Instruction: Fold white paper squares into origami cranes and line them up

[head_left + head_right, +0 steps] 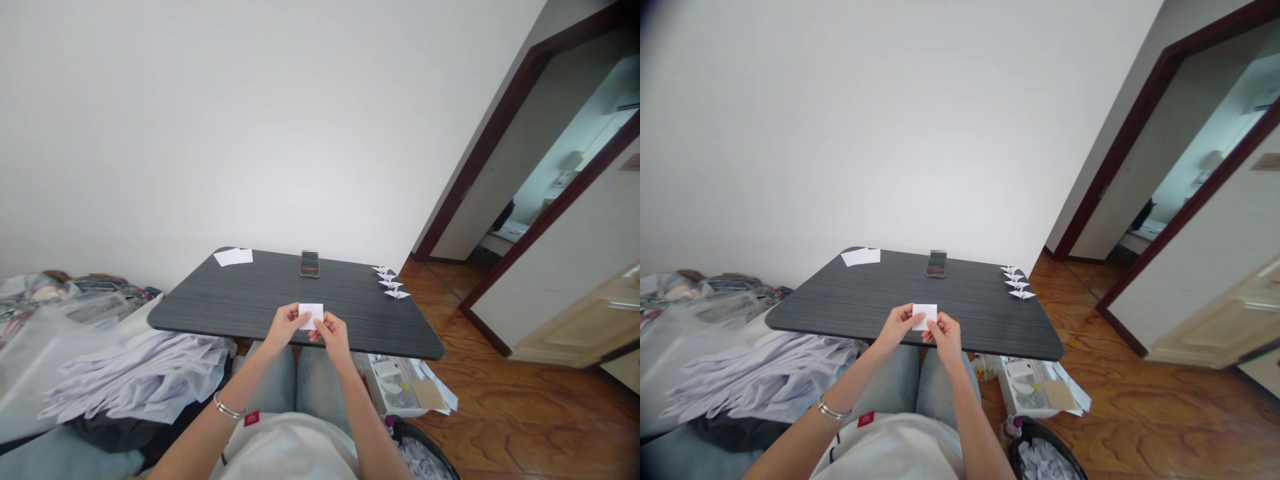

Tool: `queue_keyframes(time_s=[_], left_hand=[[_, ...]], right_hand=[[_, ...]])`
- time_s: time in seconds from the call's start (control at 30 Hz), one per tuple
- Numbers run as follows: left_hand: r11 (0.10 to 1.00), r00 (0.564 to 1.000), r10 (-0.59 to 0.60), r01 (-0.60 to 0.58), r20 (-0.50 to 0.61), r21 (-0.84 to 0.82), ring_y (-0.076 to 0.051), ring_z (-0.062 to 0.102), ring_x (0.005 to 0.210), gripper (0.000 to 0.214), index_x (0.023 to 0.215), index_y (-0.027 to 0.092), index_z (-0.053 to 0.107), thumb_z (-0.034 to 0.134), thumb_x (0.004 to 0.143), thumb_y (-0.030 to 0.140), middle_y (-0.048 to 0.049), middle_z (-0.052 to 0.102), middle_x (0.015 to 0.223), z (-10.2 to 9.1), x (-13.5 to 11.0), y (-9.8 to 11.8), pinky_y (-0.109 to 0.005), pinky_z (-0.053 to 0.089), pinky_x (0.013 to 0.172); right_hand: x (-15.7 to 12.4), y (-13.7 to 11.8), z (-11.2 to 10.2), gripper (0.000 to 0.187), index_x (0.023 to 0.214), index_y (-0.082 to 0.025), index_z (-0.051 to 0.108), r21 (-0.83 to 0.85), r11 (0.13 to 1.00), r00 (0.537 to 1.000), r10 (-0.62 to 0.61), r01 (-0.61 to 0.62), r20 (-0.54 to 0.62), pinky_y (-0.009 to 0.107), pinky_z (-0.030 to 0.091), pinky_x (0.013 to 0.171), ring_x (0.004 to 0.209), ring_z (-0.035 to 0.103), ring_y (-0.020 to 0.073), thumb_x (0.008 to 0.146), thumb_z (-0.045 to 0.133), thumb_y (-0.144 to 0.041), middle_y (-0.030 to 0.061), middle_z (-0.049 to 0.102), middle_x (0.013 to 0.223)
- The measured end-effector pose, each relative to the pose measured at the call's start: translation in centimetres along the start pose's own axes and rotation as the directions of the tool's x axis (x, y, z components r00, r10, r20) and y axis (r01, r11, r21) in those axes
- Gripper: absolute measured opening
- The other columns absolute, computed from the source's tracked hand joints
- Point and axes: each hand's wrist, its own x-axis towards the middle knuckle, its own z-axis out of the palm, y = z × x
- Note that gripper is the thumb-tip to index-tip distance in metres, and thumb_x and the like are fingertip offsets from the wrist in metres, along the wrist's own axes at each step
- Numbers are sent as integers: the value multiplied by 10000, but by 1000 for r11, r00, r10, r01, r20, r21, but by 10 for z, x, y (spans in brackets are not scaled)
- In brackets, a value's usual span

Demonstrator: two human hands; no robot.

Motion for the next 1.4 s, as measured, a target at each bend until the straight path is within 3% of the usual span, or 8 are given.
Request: queue_keyframes(time_s=[0.23, 0.4, 0.57, 0.8, 1.1, 1.4], left_hand=[[1000, 1000, -7, 7, 0, 19, -82, 492, 468, 257, 679, 93, 625, 704, 599, 323, -1, 619, 558, 24, -27, 47, -186, 347, 467], [999, 1000, -19, 18, 17, 27, -72, 466, 448, 262, 662, 93, 618, 690, 613, 340, 2, 602, 538, 32, -37, 64, -181, 324, 453], [999, 999, -7, 5, 47, 38, -65, 438, 438, 249, 640, 94, 617, 676, 629, 335, 4, 576, 516, 33, -39, 67, -177, 315, 438], [993, 979, -38, 15, 201, 117, -97, 510, 495, 187, 752, 112, 659, 653, 658, 273, -10, 631, 603, 28, -36, 65, -187, 368, 465], [980, 961, -69, 16, 268, 196, -91, 497, 483, 166, 687, 105, 637, 613, 691, 269, -9, 608, 567, 21, -33, 63, -180, 358, 451], [959, 971, -112, 50, 210, 279, -56, 430, 401, 257, 547, 126, 525, 628, 674, 324, 32, 510, 451, 6, -31, 70, -154, 322, 406]], right_hand=[[-27, -49, 9, 234, 619, -160, 542, 56, 995, 997, -81, 81, 6, 188, 437, 385, 356, 511, 81, 713, 607, -365, -23, 598, 461], [-37, -66, 13, 225, 609, -161, 542, 81, 993, 996, -85, 86, -6, 186, 435, 368, 342, 492, 79, 701, 615, -353, -27, 582, 439], [-42, -72, 14, 221, 612, -162, 539, 83, 994, 997, -74, 75, -15, 181, 428, 365, 341, 481, 73, 709, 606, -349, -25, 580, 444], [-42, -72, 14, 236, 598, -158, 533, 42, 997, 997, -70, 71, -32, 171, 416, 362, 340, 475, 67, 708, 608, -352, -29, 567, 430], [-39, -67, 12, 258, 597, -154, 540, -13, 999, 999, -43, 43, -28, 166, 421, 338, 319, 473, 67, 697, 612, -381, -30, 566, 416], [-38, -67, 11, 240, 611, -151, 544, -1, 1000, 1000, -30, 30, -6, 164, 408, 347, 323, 479, 67, 708, 609, -361, -29, 572, 420]])
